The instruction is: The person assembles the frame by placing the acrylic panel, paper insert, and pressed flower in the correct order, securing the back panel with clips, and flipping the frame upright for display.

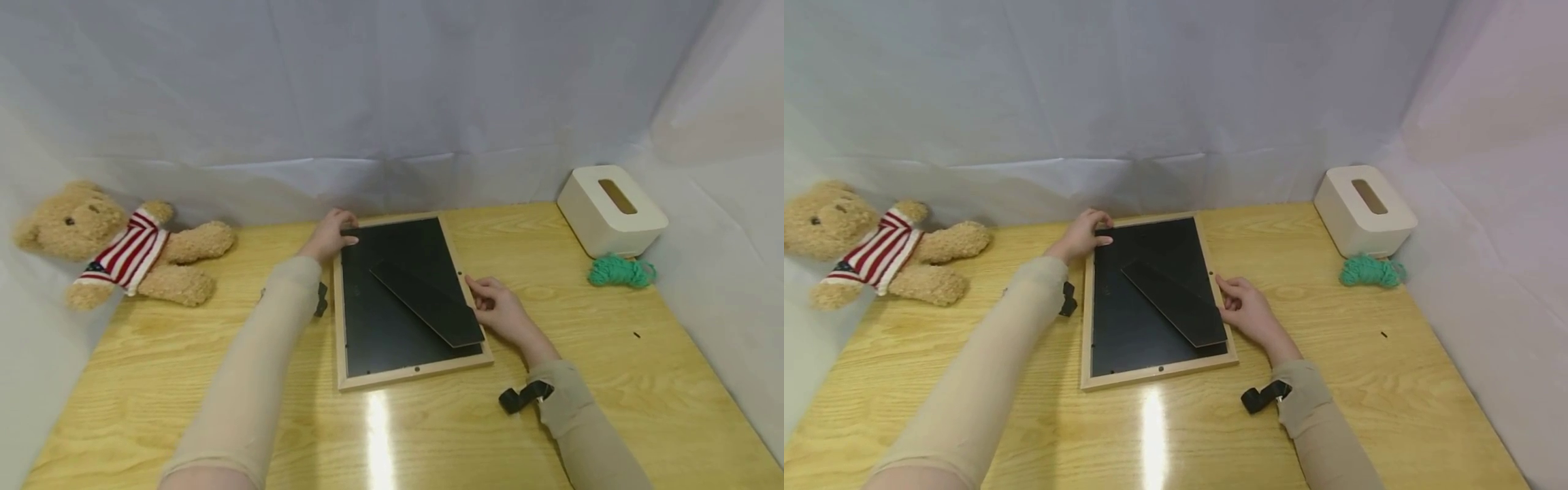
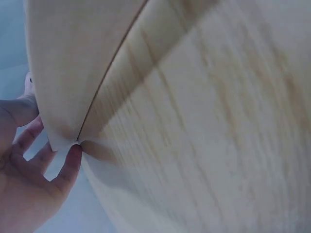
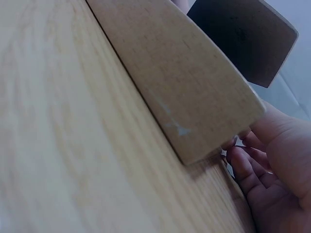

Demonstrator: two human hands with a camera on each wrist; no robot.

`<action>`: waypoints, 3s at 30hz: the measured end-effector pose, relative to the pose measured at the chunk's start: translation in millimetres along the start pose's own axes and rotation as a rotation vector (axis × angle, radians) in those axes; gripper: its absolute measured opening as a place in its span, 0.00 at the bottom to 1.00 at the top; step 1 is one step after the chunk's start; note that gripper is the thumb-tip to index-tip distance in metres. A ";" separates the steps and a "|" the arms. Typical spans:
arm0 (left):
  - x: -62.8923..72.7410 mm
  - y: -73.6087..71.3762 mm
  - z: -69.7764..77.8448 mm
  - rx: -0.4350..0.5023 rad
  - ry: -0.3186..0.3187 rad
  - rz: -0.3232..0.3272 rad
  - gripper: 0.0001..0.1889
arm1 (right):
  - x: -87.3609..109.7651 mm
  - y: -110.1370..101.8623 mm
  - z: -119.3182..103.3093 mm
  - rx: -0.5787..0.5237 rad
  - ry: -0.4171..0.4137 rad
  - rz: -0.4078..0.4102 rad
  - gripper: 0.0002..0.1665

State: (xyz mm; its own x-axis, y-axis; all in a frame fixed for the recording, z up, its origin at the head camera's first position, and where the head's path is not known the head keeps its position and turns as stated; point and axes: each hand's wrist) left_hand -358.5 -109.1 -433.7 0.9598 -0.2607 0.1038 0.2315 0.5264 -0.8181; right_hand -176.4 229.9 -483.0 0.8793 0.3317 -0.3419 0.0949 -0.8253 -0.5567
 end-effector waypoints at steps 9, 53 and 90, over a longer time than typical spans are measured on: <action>6.0 1.1 2.3 -0.002 -0.002 0.011 0.14 | 1.5 0.7 -3.4 0.000 0.006 0.005 0.36; 7.9 2.8 -3.2 -0.061 0.001 0.027 0.20 | 1.0 1.4 -4.5 -0.023 0.021 0.007 0.37; 161.6 32.8 -9.9 0.578 -0.306 -0.112 0.35 | -6.6 -12.5 -6.3 -0.035 0.070 -0.094 0.32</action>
State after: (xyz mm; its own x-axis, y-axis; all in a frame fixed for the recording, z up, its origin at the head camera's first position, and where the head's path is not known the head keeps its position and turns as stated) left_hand -197.4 -142.0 -449.4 0.9071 -0.1421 0.3963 0.2982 0.8813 -0.3665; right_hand -180.5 235.2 -469.1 0.8959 0.3768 -0.2354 0.1937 -0.8081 -0.5563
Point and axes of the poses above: each hand's wrist, its own x-axis away from the middle knuckle, its own y-axis out of the palm, z = x × y, and after that the axes turned 14 degrees about -y, right-handed
